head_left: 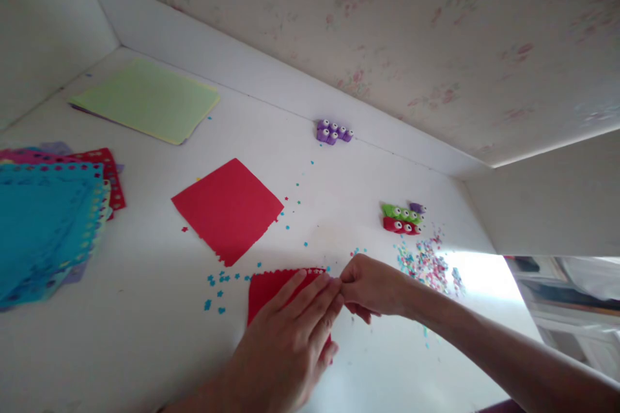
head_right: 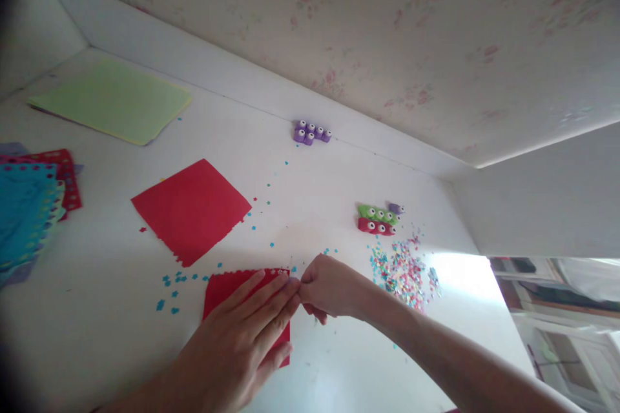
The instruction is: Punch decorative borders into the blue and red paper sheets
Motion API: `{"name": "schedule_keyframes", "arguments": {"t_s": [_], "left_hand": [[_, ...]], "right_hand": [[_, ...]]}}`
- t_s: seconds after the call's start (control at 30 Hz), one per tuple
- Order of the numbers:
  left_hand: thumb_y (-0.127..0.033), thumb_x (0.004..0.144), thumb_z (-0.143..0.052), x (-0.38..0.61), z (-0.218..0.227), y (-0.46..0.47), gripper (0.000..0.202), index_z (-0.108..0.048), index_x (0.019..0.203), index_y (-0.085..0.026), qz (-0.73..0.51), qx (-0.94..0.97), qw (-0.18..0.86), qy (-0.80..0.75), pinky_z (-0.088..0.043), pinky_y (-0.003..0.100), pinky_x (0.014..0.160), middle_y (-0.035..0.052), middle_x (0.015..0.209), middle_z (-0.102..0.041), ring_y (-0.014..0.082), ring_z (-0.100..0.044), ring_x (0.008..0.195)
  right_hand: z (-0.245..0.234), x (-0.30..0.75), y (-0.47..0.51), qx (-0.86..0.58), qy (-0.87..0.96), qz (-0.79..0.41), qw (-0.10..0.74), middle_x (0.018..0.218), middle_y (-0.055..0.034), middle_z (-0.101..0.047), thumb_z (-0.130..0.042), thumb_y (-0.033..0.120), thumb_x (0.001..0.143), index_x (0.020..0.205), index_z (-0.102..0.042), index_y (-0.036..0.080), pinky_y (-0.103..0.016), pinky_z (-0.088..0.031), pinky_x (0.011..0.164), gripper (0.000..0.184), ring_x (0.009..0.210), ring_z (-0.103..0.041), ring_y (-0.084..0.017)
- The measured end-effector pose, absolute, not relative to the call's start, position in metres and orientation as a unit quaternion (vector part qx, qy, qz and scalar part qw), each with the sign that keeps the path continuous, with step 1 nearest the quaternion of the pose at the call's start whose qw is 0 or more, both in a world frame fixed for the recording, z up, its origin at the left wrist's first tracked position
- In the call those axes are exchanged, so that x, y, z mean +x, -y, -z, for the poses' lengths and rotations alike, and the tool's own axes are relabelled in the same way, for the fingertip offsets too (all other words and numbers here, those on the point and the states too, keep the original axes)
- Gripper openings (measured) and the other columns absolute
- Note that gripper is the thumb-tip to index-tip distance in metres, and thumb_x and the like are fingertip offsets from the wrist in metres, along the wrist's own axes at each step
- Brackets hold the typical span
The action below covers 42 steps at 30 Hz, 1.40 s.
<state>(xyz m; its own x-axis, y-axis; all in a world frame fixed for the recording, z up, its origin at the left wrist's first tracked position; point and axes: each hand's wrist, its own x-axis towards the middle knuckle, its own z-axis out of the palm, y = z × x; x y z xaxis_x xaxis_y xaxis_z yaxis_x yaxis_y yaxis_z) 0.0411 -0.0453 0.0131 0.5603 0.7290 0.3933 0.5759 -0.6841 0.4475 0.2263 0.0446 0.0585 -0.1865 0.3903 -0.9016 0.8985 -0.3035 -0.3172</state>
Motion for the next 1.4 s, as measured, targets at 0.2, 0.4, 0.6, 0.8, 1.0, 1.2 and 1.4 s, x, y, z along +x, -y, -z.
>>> {"name": "schedule_keyframes", "arguments": {"t_s": [0.2, 0.4, 0.6, 0.8, 1.0, 1.2, 1.4], "left_hand": [[-0.028, 0.097, -0.045, 0.045, -0.007, 0.044, 0.040, -0.055, 0.132, -0.013, -0.282, 0.874, 0.117, -0.378, -0.042, 0.032, 0.109, 0.0050, 0.138, -0.058, 0.0182, -0.051, 0.129], [-0.026, 0.097, -0.045, 0.045, -0.010, 0.043, 0.039, -0.053, 0.134, -0.014, -0.284, 0.876, 0.115, -0.371, -0.043, 0.035, 0.107, 0.0059, 0.140, -0.056, 0.0193, -0.053, 0.128], [-0.028, 0.096, -0.048, 0.037, -0.010, 0.045, 0.044, -0.048, 0.138, -0.016, -0.284, 0.868, 0.125, -0.387, -0.040, 0.039, 0.110, 0.0056, 0.139, -0.057, 0.0203, -0.053, 0.127], [-0.031, 0.090, -0.057, 0.026, -0.005, 0.048, 0.044, -0.055, 0.130, -0.013, -0.282, 0.849, 0.076, -0.441, -0.043, 0.045, 0.104, 0.0120, 0.130, -0.063, 0.0279, -0.058, 0.119], [-0.034, 0.088, -0.062, 0.021, -0.009, 0.050, 0.039, -0.063, 0.120, -0.013, -0.220, 0.853, 0.090, -0.465, -0.044, 0.047, 0.099, 0.0129, 0.120, -0.067, 0.0303, -0.058, 0.111], [-0.033, 0.092, -0.054, 0.020, -0.014, 0.051, 0.032, -0.065, 0.117, -0.016, -0.191, 0.855, 0.088, -0.475, -0.043, 0.047, 0.093, 0.0107, 0.117, -0.067, 0.0295, -0.058, 0.108], [-0.026, 0.095, -0.049, 0.020, -0.017, 0.050, 0.029, -0.065, 0.117, -0.018, -0.183, 0.860, 0.083, -0.469, -0.039, 0.047, 0.093, 0.0088, 0.119, -0.066, 0.0272, -0.058, 0.107]], "right_hand": [[-0.062, 0.222, -0.052, 0.585, -0.517, 0.580, 0.231, 0.033, 0.0053, -0.047, -0.048, 0.017, 0.067, 0.045, -0.056, 0.018, -0.017, -0.025, 0.033, 0.022, 0.030, -0.036, -0.005], [-0.056, 0.230, -0.050, 0.570, -0.520, 0.604, 0.199, 0.036, 0.0049, -0.051, -0.051, 0.017, 0.068, 0.049, -0.058, 0.017, -0.017, -0.027, 0.033, 0.020, 0.031, -0.039, -0.006], [-0.057, 0.236, -0.043, 0.553, -0.553, 0.602, 0.162, 0.044, 0.0029, -0.057, -0.058, 0.029, 0.077, 0.053, -0.059, 0.016, -0.017, -0.033, 0.037, 0.027, 0.036, -0.045, -0.006], [-0.061, 0.244, -0.032, 0.560, -0.556, 0.604, 0.108, 0.055, 0.0012, -0.060, -0.071, 0.049, 0.074, 0.064, -0.060, 0.016, -0.018, -0.039, 0.043, 0.037, 0.045, -0.052, -0.007], [-0.066, 0.262, -0.022, 0.592, -0.594, 0.537, 0.087, 0.070, -0.0016, -0.066, -0.071, 0.052, 0.074, 0.079, -0.063, 0.018, -0.022, -0.045, 0.049, 0.035, 0.055, -0.060, -0.011], [-0.069, 0.257, 0.007, 0.629, -0.690, 0.358, -0.005, 0.101, -0.0045, -0.070, -0.066, 0.050, 0.081, 0.105, -0.066, 0.024, -0.027, -0.049, 0.063, 0.036, 0.067, -0.064, -0.014], [-0.055, 0.245, 0.038, 0.617, -0.721, 0.297, -0.108, 0.098, -0.0034, -0.071, -0.059, 0.035, 0.088, 0.100, -0.071, 0.025, -0.030, -0.051, 0.072, 0.019, 0.079, -0.067, -0.017]]}}
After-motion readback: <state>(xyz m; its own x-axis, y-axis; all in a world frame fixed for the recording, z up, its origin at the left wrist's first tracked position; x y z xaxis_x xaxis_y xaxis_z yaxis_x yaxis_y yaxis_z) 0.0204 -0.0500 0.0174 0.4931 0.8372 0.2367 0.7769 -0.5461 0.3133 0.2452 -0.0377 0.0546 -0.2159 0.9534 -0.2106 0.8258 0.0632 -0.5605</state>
